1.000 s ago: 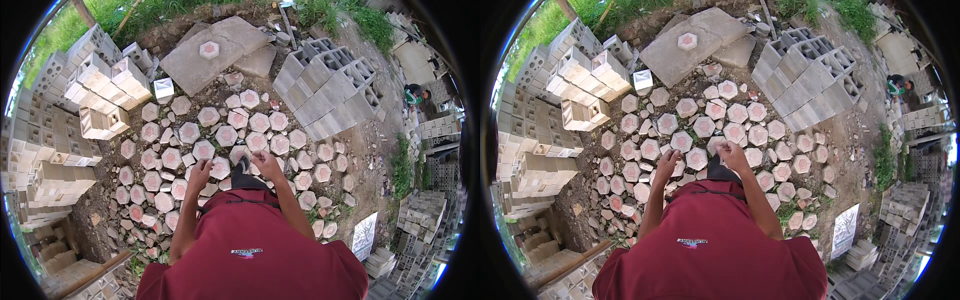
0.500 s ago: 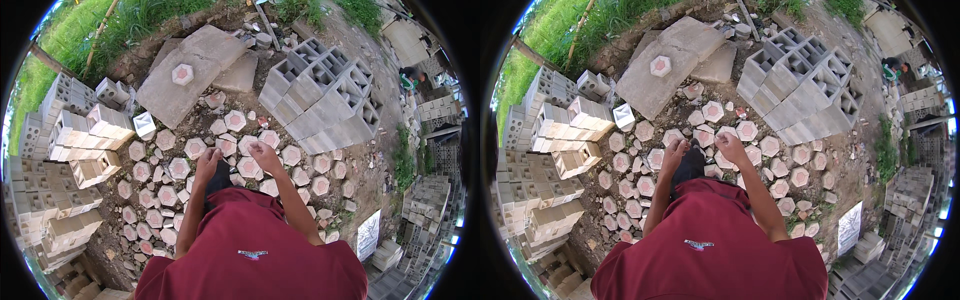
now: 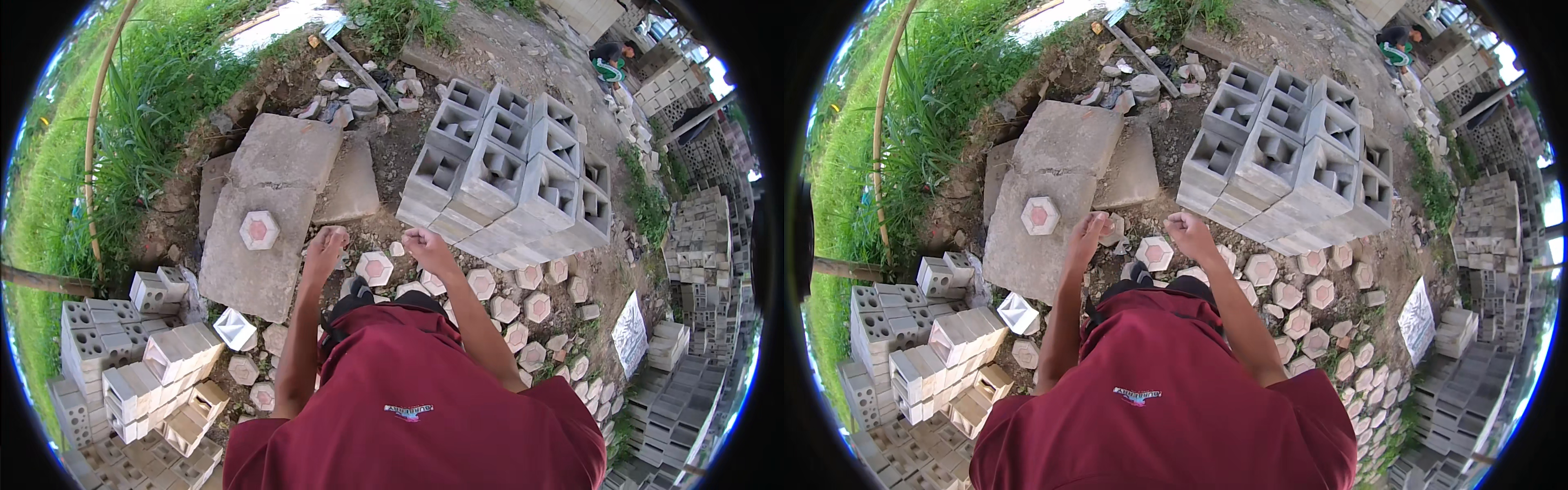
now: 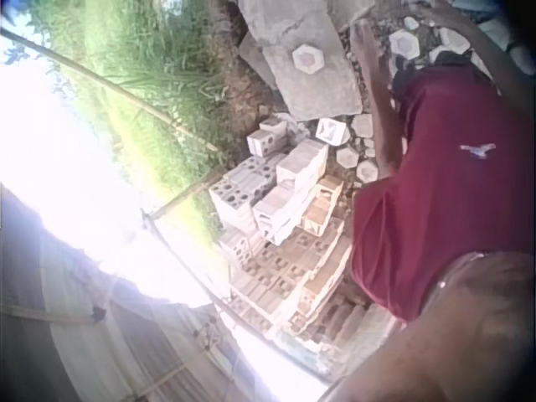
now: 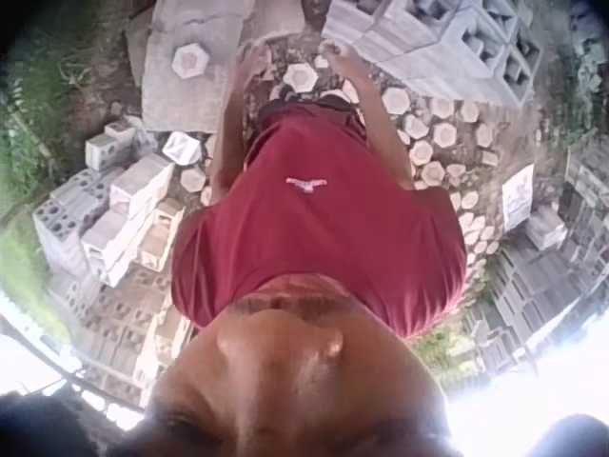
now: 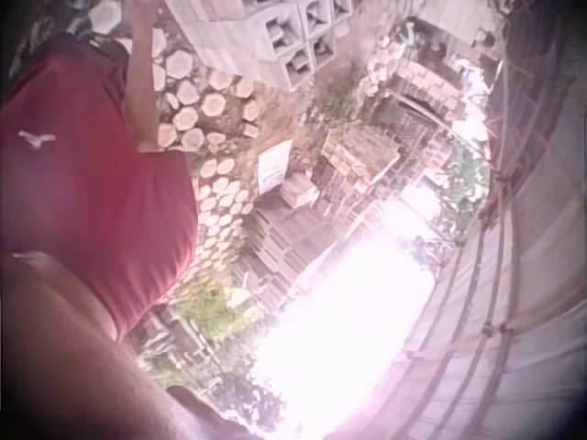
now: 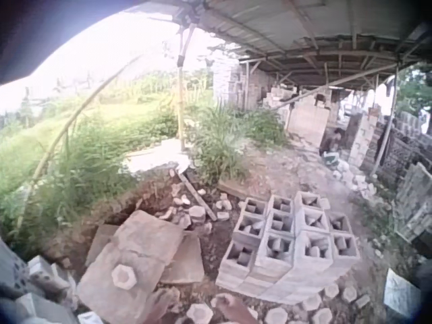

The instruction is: The person picks up decorative concrete ventilation bricks from a pile on the ground and stacks them neatly into a larger vertical wall structure.

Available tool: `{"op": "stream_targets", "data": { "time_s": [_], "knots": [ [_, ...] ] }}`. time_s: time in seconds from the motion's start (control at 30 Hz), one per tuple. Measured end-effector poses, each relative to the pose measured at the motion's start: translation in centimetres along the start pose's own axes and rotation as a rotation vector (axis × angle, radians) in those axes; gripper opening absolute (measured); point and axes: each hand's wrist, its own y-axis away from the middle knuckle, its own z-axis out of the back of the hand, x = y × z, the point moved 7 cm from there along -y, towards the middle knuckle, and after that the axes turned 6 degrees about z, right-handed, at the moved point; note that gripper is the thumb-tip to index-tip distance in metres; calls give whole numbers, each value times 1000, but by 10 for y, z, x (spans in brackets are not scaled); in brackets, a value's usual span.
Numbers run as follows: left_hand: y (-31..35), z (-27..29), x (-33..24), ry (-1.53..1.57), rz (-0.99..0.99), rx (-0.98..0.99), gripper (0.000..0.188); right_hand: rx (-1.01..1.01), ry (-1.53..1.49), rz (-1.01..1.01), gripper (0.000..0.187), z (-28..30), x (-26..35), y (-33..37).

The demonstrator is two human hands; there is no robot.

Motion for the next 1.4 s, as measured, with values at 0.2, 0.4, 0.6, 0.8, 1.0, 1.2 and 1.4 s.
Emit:
{"op": "stream_targets", "data": {
  "time_s": [0.2,0.4,0.6,0.8,1.0,1.2,1.4],
  "knots": [
    [-112,20,-41,-54,23,35,36,-189,-144,-35,29,14,13,-80],
    [-217,12,-40,-104,123,134,34,-306,-66,-77,23,37,-8,-179],
    [-348,2,-44,-193,197,271,38,-473,92,-219,26,71,-24,-303],
    [-502,-45,-65,-127,475,358,35,-727,253,-273,23,133,-70,-426],
    [-604,-127,-79,-263,527,556,34,-766,372,-565,37,173,-116,-501],
    [-647,-168,-61,-347,657,669,35,-749,515,-732,44,183,-151,-531],
    [-671,-211,-43,-337,753,724,38,-767,486,-787,41,193,-162,-547]
  ]
}}
